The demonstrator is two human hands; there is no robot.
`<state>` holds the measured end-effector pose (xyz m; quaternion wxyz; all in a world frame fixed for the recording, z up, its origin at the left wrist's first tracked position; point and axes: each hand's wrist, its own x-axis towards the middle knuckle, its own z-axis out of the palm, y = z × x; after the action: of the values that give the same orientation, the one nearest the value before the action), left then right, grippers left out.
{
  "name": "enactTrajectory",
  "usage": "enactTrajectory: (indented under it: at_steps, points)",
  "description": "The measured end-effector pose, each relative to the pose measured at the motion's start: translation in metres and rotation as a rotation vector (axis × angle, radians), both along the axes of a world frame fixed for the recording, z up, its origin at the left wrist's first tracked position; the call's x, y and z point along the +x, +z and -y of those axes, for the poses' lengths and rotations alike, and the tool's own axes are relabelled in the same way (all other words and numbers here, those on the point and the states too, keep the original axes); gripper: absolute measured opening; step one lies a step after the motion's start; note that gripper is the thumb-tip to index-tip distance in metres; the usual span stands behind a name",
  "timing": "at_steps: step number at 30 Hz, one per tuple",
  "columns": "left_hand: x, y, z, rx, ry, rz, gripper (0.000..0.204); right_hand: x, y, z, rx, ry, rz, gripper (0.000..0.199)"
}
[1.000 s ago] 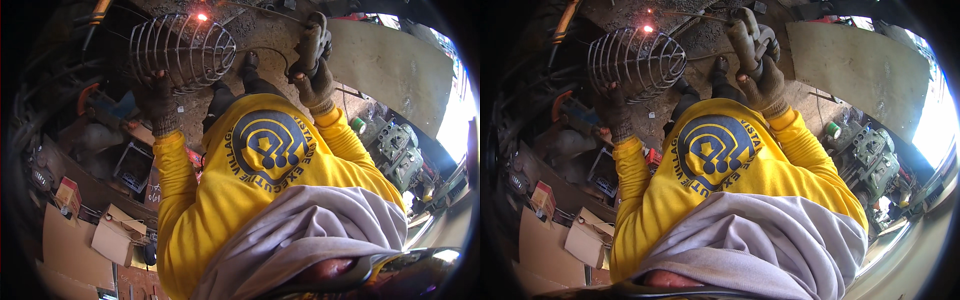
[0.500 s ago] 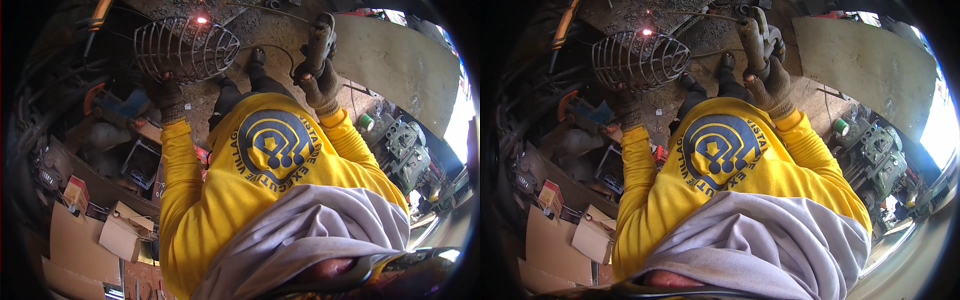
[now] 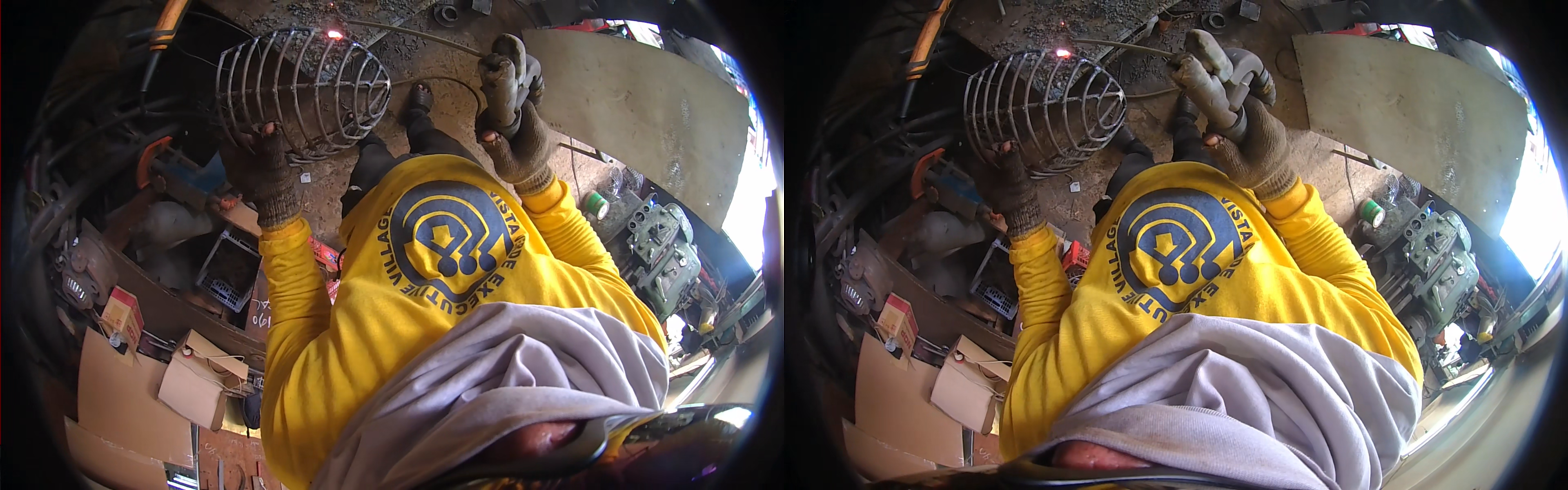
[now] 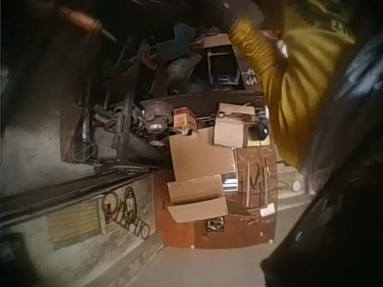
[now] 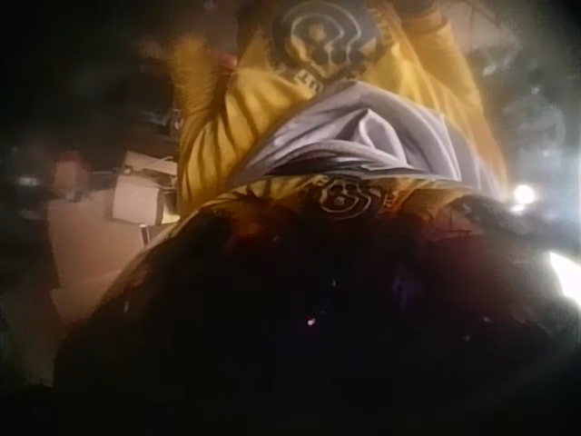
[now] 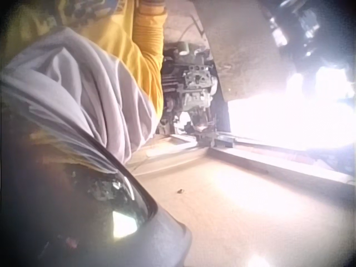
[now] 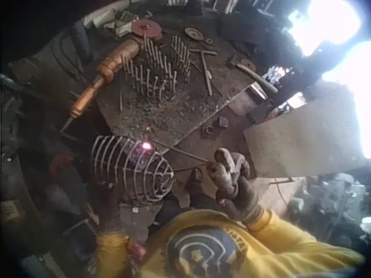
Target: The person welds a metal wire cage using a welding tool and then strikes it with a metal hammer.
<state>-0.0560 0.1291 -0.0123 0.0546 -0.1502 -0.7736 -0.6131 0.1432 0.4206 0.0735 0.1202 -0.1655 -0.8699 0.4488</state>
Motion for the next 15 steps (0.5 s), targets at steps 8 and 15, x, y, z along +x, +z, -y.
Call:
enactTrajectory:
  at_steps: [8, 15]
  points:
    - [0.002, -0.010, 0.016, -0.171, 0.088, 0.110, 0.057, -0.012, 0.002, 0.002, 0.063, 0.038, 0.018, 0.055]
    - [0.001, -0.038, 0.032, -0.190, 0.109, 0.136, 0.066, -0.023, -0.011, 0.002, 0.090, 0.055, 0.012, 0.060]
